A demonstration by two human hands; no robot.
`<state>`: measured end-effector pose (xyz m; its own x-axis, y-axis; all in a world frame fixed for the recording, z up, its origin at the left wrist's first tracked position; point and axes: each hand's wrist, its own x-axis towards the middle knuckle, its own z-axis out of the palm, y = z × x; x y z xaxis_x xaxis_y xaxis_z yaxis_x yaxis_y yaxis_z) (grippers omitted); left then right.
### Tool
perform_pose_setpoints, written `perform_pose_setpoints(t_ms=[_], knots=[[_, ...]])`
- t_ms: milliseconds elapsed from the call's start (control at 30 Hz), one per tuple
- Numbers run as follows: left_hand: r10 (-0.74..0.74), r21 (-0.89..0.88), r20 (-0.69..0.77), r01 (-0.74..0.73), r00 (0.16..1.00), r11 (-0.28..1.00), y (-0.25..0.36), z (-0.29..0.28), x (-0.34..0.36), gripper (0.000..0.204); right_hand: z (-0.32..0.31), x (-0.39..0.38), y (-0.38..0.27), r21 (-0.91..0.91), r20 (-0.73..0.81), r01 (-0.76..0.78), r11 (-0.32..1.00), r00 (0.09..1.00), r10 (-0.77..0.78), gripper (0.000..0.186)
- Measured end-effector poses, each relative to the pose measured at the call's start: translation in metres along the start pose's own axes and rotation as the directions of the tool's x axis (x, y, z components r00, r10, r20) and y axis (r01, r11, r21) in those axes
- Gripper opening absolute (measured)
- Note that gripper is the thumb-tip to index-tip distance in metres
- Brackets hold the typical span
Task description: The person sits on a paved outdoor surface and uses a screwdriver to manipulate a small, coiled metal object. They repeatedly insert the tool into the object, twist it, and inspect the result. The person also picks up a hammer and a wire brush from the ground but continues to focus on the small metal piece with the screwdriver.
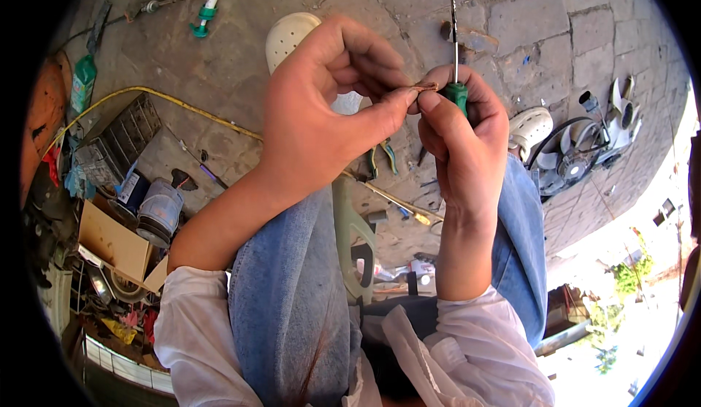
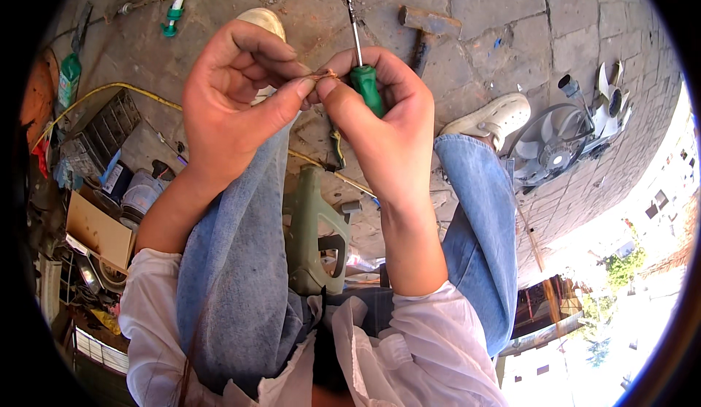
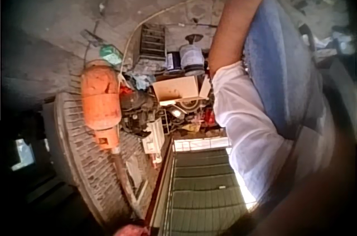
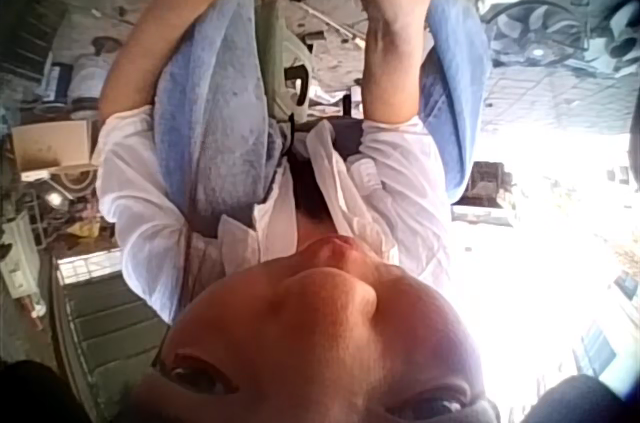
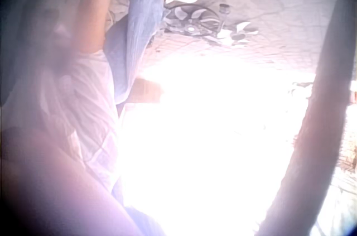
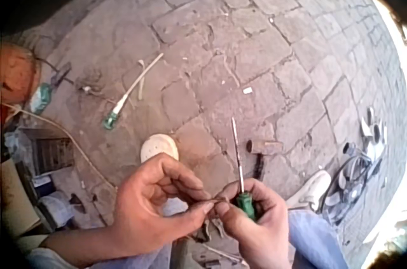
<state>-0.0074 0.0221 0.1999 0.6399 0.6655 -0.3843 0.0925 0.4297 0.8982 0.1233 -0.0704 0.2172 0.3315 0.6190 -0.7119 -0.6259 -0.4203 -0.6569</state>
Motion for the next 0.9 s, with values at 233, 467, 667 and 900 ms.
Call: perform_pose_setpoints(t_ms=[233, 467, 667, 900], knots=[[0.006, 0.056, 0.006, -0.006, 1.000, 0.998, 0.003, 0.003, -0.002, 0.030, 0.001, -0.001, 0.002, 0.061, -0.012, -0.032, 0.998, 0.999, 0.033, 0.004], [-0.024, -0.002, -0.013, 0.024, 1.000, 1.000, 0.000, 0.002, -0.001, 0.029, 0.007, -0.002, 0.002, 0.119, -0.022, -0.076, 0.990, 0.997, 0.079, 0.004], [-0.042, -0.024, 0.001, 0.042, 0.999, 0.999, -0.001, 0.002, -0.001, 0.029, 0.003, 0.001, 0.003, 0.238, 0.041, -0.126, 0.963, 0.992, 0.120, 0.005], [-0.178, -0.174, -0.017, 0.172, 0.984, 0.970, 0.002, 0.003, 0.001, 0.027, 0.009, -0.001, 0.008, 0.105, -0.089, 0.012, 0.994, 0.996, -0.002, 0.009]])
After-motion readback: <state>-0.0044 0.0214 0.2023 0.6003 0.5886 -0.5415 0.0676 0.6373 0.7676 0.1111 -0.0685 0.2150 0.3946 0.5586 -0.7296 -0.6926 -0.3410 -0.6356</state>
